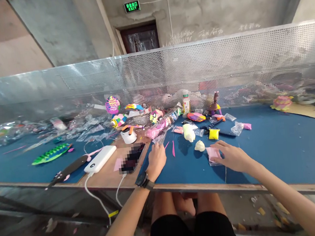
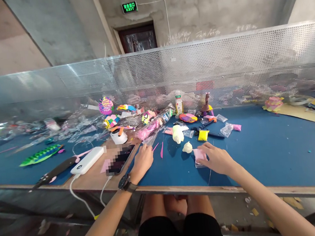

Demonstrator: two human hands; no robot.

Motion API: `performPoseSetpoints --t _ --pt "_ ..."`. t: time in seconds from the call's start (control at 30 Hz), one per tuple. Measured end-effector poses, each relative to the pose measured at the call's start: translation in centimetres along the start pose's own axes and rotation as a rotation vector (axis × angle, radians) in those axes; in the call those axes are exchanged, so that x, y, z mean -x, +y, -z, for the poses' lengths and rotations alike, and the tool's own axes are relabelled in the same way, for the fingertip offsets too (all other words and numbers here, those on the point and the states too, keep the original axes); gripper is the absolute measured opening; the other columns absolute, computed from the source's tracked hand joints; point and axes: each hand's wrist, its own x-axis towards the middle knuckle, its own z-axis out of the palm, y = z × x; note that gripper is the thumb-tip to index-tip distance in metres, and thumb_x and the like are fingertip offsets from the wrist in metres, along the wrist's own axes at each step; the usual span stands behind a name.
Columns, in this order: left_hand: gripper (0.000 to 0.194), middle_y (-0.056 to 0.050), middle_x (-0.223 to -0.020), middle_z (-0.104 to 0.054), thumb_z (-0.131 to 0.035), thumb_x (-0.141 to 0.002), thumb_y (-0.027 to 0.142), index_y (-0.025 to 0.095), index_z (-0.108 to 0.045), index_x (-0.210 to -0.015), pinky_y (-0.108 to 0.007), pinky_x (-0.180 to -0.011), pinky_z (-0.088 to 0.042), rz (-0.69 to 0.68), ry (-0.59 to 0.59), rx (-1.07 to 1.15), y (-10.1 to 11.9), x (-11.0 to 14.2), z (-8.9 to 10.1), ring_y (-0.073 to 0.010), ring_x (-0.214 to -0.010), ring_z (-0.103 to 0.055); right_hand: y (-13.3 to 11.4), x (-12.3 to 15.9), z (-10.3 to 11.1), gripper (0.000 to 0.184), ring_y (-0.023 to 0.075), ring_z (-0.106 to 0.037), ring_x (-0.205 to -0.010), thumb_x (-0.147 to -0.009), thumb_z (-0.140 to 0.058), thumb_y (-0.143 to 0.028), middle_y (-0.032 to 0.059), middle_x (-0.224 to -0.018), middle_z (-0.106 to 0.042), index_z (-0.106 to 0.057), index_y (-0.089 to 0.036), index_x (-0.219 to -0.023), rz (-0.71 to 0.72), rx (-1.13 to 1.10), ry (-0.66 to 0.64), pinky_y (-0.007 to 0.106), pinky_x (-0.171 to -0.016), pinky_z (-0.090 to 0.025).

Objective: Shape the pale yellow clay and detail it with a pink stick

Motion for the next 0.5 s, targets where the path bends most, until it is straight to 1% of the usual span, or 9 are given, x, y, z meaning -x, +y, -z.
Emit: performPoseSetpoints --t 0.07,0.13,0.2,0.27,0.33,0.4,0.5 --pt "0.040 -0.023 -0.122 -0.066 -0.037 -0.101 0.005 0.007 -0.072 -0.121 -0.033 -0.097 -0.056 0.007 0.007 -0.013 0.6 0.1 -0.1 -0.0298 -0.123 -0.063 0.5 -0.1 0.0 0.049 0.0345 -0.072 -0.122 -0.105 -0.051 -0.054 0.0101 -0.154 -0.059 -0.061 -0.031 -0.147 -0.045 0.015 -0.009 0.046 -0.091 -0.061" --pt "0.041 -0.025 -0.121 -0.066 -0.038 -0.099 0.003 0.004 -0.073 -0.121 -0.034 -0.095 -0.057 0.042 0.010 -0.022 1.4 0.2 -0.1 -0.0310 -0.122 -0.063 0.9 -0.1 -0.1 0.052 0.0363 -0.067 -0.130 -0.105 -0.048 -0.057 0.0111 -0.159 -0.055 -0.063 -0.029 -0.146 -0.056 0.012 -0.019 0.050 -0.098 -0.060" --pt "0.041 -0.026 -0.121 -0.066 -0.039 -0.098 0.004 0.003 -0.074 -0.120 -0.034 -0.092 -0.058 0.078 0.011 -0.017 2.1 0.2 -0.2 -0.0323 -0.121 -0.063 1.6 -0.2 -0.2 0.053 0.0371 -0.060 -0.140 -0.106 -0.047 -0.058 0.0126 -0.162 -0.053 -0.068 -0.026 -0.143 -0.025 0.014 -0.015 0.052 -0.108 -0.056" --pt "0.041 -0.027 -0.122 -0.066 -0.039 -0.099 0.005 0.003 -0.076 -0.117 -0.035 -0.091 -0.058 0.088 0.006 -0.002 2.6 0.0 -0.1 -0.0335 -0.122 -0.063 2.7 -0.5 0.1 0.052 0.0369 -0.054 -0.147 -0.107 -0.045 -0.055 0.0142 -0.163 -0.052 -0.071 -0.024 -0.140 0.018 0.039 0.024 0.053 -0.118 -0.049" --pt "0.041 -0.027 -0.123 -0.066 -0.039 -0.100 0.007 0.003 -0.078 -0.112 -0.036 -0.092 -0.058 0.078 -0.007 0.012 2.8 -0.4 0.1 -0.0345 -0.123 -0.064 4.4 -1.1 0.8 0.051 0.0356 -0.052 -0.148 -0.109 -0.041 -0.049 0.0147 -0.163 -0.051 -0.074 -0.023 -0.138 0.025 0.084 0.096 0.053 -0.124 -0.042" --pt "0.042 -0.026 -0.121 -0.068 -0.039 -0.101 0.011 0.003 -0.080 -0.109 -0.037 -0.095 -0.057 0.053 -0.020 0.021 2.9 -1.0 0.3 -0.0347 -0.123 -0.064 6.6 -2.2 1.6 0.049 0.0372 -0.048 -0.152 -0.109 -0.041 -0.044 0.0145 -0.167 -0.048 -0.072 -0.023 -0.141 -0.050 0.146 0.129 0.054 -0.124 -0.041" --pt "0.048 -0.025 -0.117 -0.070 -0.038 -0.107 0.023 0.004 -0.081 -0.108 -0.039 -0.100 -0.056 0.013 -0.016 0.017 3.3 -1.8 0.5 -0.0355 -0.122 -0.066 10.4 -4.3 2.6 0.049 0.0403 -0.045 -0.153 -0.105 -0.048 -0.036 0.0162 -0.168 -0.045 -0.066 -0.022 -0.149 -0.205 0.232 0.073 0.057 -0.122 -0.041"
